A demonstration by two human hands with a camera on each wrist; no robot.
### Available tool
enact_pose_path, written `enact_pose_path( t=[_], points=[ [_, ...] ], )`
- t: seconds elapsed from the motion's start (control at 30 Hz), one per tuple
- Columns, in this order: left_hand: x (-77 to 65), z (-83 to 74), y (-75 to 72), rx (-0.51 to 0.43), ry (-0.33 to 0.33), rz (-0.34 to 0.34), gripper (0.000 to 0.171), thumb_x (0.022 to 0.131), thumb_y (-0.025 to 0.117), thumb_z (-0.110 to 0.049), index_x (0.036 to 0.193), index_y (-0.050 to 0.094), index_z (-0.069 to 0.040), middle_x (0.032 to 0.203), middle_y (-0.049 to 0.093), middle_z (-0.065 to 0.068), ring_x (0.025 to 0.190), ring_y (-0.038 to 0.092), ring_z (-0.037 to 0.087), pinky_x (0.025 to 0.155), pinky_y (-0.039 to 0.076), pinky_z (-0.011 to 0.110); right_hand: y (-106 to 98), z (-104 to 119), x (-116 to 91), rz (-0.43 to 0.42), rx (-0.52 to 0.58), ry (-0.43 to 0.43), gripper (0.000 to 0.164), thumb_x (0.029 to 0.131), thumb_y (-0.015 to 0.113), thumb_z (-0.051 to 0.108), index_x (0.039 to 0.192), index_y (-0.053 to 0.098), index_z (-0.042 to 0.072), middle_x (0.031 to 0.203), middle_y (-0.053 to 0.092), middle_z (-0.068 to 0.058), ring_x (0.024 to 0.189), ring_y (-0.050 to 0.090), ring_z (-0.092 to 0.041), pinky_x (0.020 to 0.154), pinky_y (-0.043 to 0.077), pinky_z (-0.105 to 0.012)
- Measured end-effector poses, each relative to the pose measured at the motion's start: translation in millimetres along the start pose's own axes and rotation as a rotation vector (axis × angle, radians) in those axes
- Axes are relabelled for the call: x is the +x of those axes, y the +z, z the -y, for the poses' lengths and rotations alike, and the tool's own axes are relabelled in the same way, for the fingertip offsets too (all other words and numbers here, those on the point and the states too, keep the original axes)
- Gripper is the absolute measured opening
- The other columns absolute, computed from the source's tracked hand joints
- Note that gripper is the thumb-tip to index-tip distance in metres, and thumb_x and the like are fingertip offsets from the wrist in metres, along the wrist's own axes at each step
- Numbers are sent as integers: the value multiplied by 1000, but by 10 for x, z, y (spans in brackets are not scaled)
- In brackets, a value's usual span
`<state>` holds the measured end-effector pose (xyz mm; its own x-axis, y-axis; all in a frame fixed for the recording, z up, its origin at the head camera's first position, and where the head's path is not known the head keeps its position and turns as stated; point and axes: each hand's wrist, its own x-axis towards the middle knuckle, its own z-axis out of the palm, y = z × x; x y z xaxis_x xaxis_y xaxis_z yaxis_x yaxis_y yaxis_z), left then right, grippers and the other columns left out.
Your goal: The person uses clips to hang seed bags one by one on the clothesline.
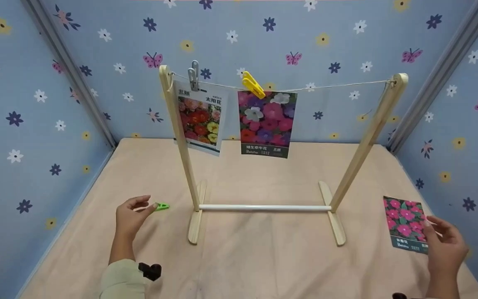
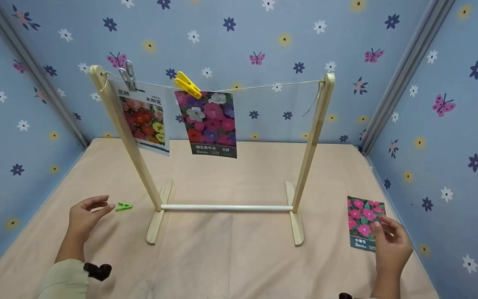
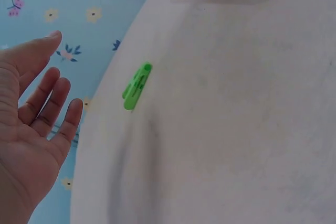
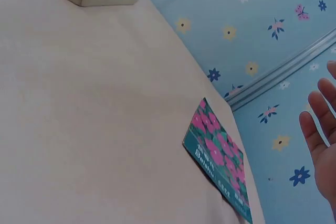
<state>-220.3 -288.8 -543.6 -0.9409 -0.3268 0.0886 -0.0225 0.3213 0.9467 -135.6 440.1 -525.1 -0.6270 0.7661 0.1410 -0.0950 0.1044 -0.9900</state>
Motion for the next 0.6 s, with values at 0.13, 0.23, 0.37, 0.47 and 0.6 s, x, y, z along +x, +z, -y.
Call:
enact_pose_path(
  t=[0.13, 0.23, 0.37, 0.47, 0.6],
  points=[
    [41, 70, 19, 13, -40, 15, 40, 83, 77, -7, 119, 65, 6, 122, 60, 22, 106, 56, 25, 80, 48, 13, -71, -115, 44, -31, -38, 56, 27, 88, 73, 16, 113, 71, 9, 104, 64, 6, 95, 54, -6, 72, 44, -9],
    [58, 117, 25, 35, -92, 29, 41, 84, 76, -7, 122, 64, 4, 125, 59, 20, 111, 54, 26, 82, 48, 14, -127, -196, 61, -45, -89, 107, 28, 89, 73, 17, 116, 70, 12, 104, 63, 9, 95, 53, -4, 82, 40, -14],
    [83, 162, 28, 66, -158, 42, 44, 85, 75, -9, 126, 63, 1, 128, 57, 18, 117, 52, 28, 87, 49, 21, -184, -265, 94, -39, -226, 176, 31, 92, 69, 23, 121, 67, 16, 113, 61, 7, 104, 52, -5, 100, 38, -27],
    [91, 195, 32, 74, -182, 47, 44, 86, 74, -8, 127, 62, 1, 129, 56, 20, 117, 51, 29, 90, 50, 26, -224, -298, 129, -28, -290, 252, 33, 92, 68, 27, 124, 65, 20, 124, 58, 4, 113, 48, -8, 95, 44, -21],
    [83, 240, 50, 103, -198, 63, 42, 86, 73, -7, 126, 62, 1, 128, 56, 21, 116, 53, 30, 90, 50, 29, -250, -353, 171, -19, -343, 331, 40, 93, 67, 28, 132, 60, 20, 136, 51, 0, 119, 44, -11, 81, 48, -12]
  ],
)
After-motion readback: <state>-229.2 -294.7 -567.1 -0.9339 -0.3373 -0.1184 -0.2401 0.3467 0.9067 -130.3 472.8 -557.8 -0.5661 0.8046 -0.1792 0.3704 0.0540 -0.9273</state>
